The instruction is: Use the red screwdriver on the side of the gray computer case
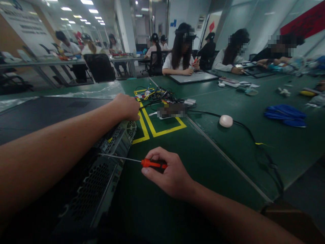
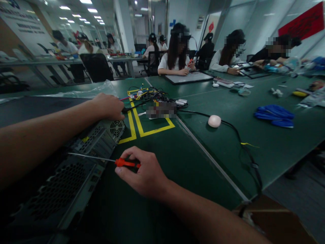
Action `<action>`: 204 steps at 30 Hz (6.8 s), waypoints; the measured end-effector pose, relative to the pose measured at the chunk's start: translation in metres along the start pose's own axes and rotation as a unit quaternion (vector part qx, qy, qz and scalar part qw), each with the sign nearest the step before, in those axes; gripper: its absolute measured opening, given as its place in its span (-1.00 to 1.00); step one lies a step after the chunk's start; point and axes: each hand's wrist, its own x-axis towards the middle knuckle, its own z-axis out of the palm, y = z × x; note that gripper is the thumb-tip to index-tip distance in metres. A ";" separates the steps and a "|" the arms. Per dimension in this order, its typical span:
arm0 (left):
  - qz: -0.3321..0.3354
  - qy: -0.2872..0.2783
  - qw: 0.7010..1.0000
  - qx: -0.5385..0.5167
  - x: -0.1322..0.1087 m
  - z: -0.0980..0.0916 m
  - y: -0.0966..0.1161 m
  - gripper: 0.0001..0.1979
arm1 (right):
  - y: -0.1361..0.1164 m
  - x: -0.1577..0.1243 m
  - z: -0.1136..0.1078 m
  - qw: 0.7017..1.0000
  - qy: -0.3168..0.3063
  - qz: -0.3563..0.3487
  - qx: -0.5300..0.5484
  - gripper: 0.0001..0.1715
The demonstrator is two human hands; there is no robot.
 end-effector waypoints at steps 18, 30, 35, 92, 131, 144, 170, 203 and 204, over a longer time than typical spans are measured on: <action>-0.012 0.004 1.000 -0.019 -0.001 -0.002 0.002 -0.40 | 0.004 0.000 0.001 1.000 0.012 -0.014 0.007 -0.82; -0.017 -0.004 1.000 -0.002 -0.001 -0.002 0.002 -0.42 | 0.003 -0.001 0.001 1.000 0.012 -0.012 0.004 -0.81; -0.013 -0.009 1.000 0.011 -0.002 -0.003 0.003 -0.43 | 0.005 0.000 0.001 1.000 0.012 -0.014 0.006 -0.80; -0.001 0.002 1.000 0.030 0.000 -0.001 0.001 -0.40 | 0.003 0.000 0.003 1.000 0.000 0.009 0.008 -0.79; -0.023 -0.005 1.000 -0.019 0.008 0.010 -0.005 -0.37 | 0.009 -0.001 0.005 0.999 -0.002 -0.027 0.030 -0.77; 0.001 -0.007 0.999 0.032 -0.002 -0.002 0.001 -0.39 | 0.008 -0.001 0.006 0.999 0.013 -0.026 0.031 -0.80; -0.007 -0.007 0.999 0.037 0.003 0.002 -0.001 -0.34 | 0.009 0.002 0.007 0.999 -0.002 -0.040 -0.016 -0.71; -0.002 -0.004 1.000 0.021 0.002 0.000 -0.001 -0.35 | 0.003 -0.001 0.004 1.000 0.010 -0.008 0.008 -0.73; -0.005 -0.003 1.000 0.023 0.002 0.000 -0.001 -0.35 | 0.003 -0.001 0.004 1.000 0.009 -0.009 0.009 -0.74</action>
